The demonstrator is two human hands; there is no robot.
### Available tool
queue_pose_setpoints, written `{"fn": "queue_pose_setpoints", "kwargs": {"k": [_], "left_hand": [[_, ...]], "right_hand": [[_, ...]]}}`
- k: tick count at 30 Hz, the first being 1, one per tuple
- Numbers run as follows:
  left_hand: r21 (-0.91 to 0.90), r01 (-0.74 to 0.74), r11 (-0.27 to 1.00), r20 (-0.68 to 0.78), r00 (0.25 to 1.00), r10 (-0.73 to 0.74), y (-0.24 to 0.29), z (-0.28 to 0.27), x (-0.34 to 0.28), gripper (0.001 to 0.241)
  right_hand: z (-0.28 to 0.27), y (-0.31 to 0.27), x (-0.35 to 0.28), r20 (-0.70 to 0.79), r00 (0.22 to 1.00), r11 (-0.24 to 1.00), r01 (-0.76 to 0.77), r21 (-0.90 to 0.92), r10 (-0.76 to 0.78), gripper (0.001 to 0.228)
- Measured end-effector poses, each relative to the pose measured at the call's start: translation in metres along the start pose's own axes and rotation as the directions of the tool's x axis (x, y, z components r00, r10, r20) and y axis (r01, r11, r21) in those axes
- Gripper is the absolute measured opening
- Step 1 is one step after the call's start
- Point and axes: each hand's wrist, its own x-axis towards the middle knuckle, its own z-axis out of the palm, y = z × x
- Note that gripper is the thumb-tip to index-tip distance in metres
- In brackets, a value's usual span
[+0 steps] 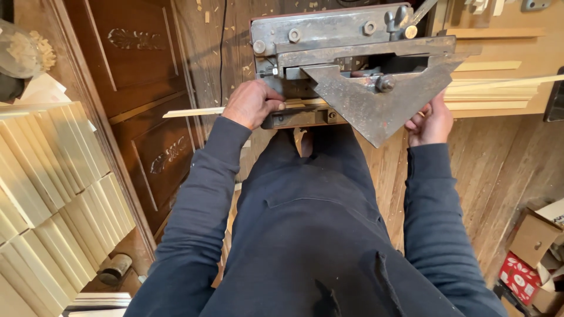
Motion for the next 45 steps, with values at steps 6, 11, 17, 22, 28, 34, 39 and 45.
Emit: {"fn": "queue_pose_setpoints", "kwargs": {"k": [6,11,17,22,28,34,39,45], "left_hand": [[-0.014,-0.026,1.0,-0.029,0.999,0.026,0.005,0.002,0.001,0.02],[-0.056,-0.055,0.997,-0.053,0.997,0.052,0.007,0.026,0.017,0.017],[-0.064,0.011,0.998,-0.021,1.0,-0.012,0.018,0.029,0.02,0.015],[-0.089,-0.017,0.996,0.007,1.0,0.017,0.017,0.03,0.023,0.018],[-0.105,0.029,0.994,0.016,1.0,-0.027,0.028,0.027,0.023,0.017],[-0.082,-0.075,0.994,-0.036,0.997,0.072,0.022,0.037,0.027,0.016],[-0.037,-0.006,0.999,-0.041,0.999,0.005,0.021,0.04,0.027,0.026],[0.057,-0.067,0.996,-0.021,0.997,0.068,0.019,0.043,0.032,0.034]], "right_hand": [[0.0,0.009,0.013,-0.024,1.0,0.994,0.017,-0.113,-0.02,0.011],[-0.027,0.007,0.034,-0.029,0.998,0.997,0.058,-0.046,-0.06,0.019],[-0.006,-0.002,0.021,-0.008,1.0,0.999,0.031,0.044,-0.03,0.026],[-0.014,0.024,0.032,0.11,0.994,0.999,0.029,-0.013,-0.028,0.003],[-0.014,0.029,0.033,0.101,0.993,0.996,0.071,-0.058,-0.065,0.007],[-0.007,0.024,0.031,0.067,0.994,0.995,0.084,-0.049,-0.081,0.01],[-0.01,0.026,0.032,0.093,0.988,0.992,0.128,-0.02,-0.126,0.019],[-0.012,0.025,0.036,0.064,0.99,0.987,0.133,-0.092,-0.127,0.033]]}}
